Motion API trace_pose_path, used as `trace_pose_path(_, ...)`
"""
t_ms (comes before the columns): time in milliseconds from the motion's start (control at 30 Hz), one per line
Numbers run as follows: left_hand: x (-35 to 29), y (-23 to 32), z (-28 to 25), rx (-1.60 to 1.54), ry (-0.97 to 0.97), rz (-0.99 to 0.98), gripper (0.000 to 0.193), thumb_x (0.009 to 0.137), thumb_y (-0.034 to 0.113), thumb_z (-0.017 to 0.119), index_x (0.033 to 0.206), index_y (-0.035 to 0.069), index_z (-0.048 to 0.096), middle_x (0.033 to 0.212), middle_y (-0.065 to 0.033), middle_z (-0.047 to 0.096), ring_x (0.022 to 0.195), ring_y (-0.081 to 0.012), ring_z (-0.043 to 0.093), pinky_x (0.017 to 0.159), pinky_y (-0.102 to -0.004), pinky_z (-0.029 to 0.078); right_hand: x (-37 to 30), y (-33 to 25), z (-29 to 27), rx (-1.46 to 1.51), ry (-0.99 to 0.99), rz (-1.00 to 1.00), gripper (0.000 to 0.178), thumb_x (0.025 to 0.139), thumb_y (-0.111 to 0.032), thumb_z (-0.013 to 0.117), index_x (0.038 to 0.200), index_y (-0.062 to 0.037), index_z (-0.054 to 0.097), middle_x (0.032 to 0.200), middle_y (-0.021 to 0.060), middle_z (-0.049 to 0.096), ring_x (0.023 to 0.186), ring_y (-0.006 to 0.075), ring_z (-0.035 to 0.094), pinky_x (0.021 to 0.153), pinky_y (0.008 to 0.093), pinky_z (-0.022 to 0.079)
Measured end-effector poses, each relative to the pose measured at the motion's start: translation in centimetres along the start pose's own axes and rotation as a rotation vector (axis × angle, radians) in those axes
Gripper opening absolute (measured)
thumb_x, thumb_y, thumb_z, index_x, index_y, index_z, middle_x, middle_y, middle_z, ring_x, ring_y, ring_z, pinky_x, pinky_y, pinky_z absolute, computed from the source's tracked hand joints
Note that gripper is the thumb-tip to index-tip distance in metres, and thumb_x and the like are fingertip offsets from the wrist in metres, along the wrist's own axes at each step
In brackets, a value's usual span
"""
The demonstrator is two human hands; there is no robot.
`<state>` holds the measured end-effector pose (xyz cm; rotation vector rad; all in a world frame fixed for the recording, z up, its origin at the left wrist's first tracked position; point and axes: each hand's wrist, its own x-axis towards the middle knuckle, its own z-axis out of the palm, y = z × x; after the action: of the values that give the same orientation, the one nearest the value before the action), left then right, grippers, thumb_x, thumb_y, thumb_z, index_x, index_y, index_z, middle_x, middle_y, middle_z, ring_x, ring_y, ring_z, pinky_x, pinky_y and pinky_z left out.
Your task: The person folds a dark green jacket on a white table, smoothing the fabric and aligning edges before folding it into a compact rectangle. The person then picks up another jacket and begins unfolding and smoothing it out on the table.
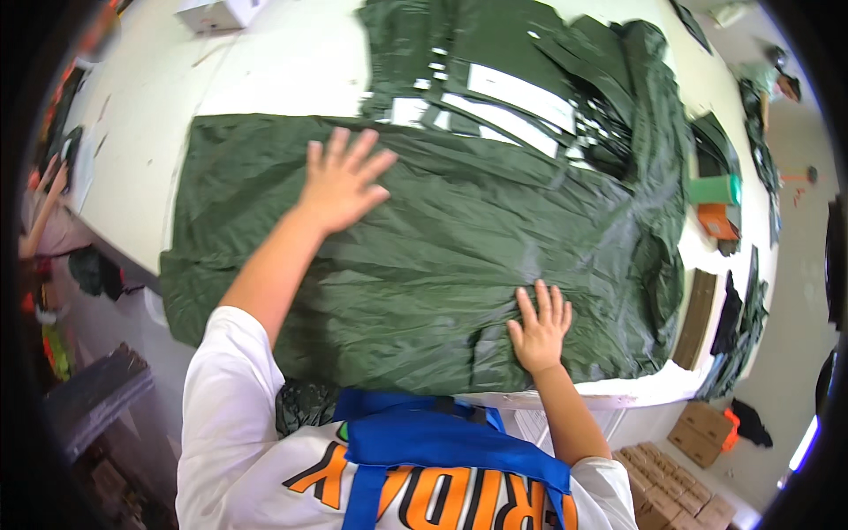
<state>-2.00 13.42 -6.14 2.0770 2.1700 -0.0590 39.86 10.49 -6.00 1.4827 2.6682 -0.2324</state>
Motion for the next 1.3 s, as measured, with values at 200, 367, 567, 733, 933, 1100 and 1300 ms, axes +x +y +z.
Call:
trace_pose_path(200,1.0,-3.9,3.3,0.074,0.033,-0.009,0.06,0.087,0.04,0.058,0.143,0.031,0.039,0.156,0.0002,0.023,0.144,-0.0318,0.015,0.114,-0.0595,0.006,6.7,8.9,-8.5,0.429,-0.086,-0.098,0.05,0.078,-0.022,0.073,0.124,-0.0093,0.059,0.127,0.0137,0.059,0.115,0.0345,0.055,0.099,0.0424,0.042)
trace_pose_path(367,5.7,8.9,-0.6,-0.189,0.397,0.262,0.057,0.076,0.032,0.067,0.127,0.012,0.051,0.135,-0.0118,0.047,0.126,-0.0317,0.041,0.11,-0.0562,0.022,26.8,33.1,-11.5,0.196,0.556,0.327,0.084,0.077,-0.05,0.072,0.133,0.0066,0.044,0.134,0.0268,0.048,0.124,0.0368,0.047,0.104,0.0414,0.037)
trace_pose_path(567,15.0,31.8,0.2,-0.654,0.317,0.665,0.055,0.081,0.037,0.066,0.127,0.009,0.054,0.13,-0.0077,0.052,0.118,-0.0272,0.048,0.106,-0.0436,0.033,36.0,46.4,-8.8,0.792,0.325,0.768,0.067,0.075,-0.036,0.077,0.123,0.0059,0.054,0.11,0.0179,0.064,0.095,0.0236,0.062,0.081,0.0341,0.049)
trace_pose_path(733,18.2,36.3,4.8,-0.538,0.283,0.479,0.059,0.083,0.042,0.064,0.132,0.012,0.05,0.14,-0.0082,0.043,0.121,-0.0283,0.043,0.106,-0.0429,0.031,32.6,43.9,-13.2,1.638,0.373,0.313,0.019,0.09,-0.014,0.063,0.104,-0.0021,0.06,0.099,0.0106,0.066,0.087,0.0209,0.064,0.079,0.036,0.051)
trace_pose_path(933,18.9,36.6,3.7,-0.42,0.162,0.439,0.068,0.084,0.05,0.059,0.141,0.017,0.042,0.148,-0.0117,0.031,0.134,-0.0331,0.03,0.112,-0.0466,0.023,25.5,20.7,-21.8,1.111,0.199,0.027,0.027,0.091,-0.013,0.059,0.118,-0.006,0.059,0.103,0.0067,0.063,0.098,0.0194,0.062,0.085,0.0325,0.051)
trace_pose_path(1100,18.1,35.4,0.3,-0.612,-0.381,0.411,0.05,0.086,0.041,0.06,0.125,0.01,0.057,0.13,-0.0151,0.054,0.125,-0.027,0.047,0.106,-0.0391,0.033,19.0,7.7,-14.6,0.394,0.051,-0.829,0.023,0.084,-0.028,0.061,0.099,-0.0104,0.063,0.132,0.0114,0.054,0.128,0.0319,0.045,0.109,0.0568,0.027)
trace_pose_path(1300,6.1,30.9,1.2,-0.739,-0.368,0.61,0.034,0.085,0.032,0.064,0.111,0.01,0.065,0.122,-0.0136,0.06,0.115,-0.0269,0.055,0.099,-0.0373,0.041,9.2,17.2,-13.9,0.305,0.035,-0.192,0.062,0.059,-0.03,0.084,0.114,-0.0138,0.06,0.111,0.0045,0.062,0.113,0.0233,0.055,0.107,0.0514,0.032)
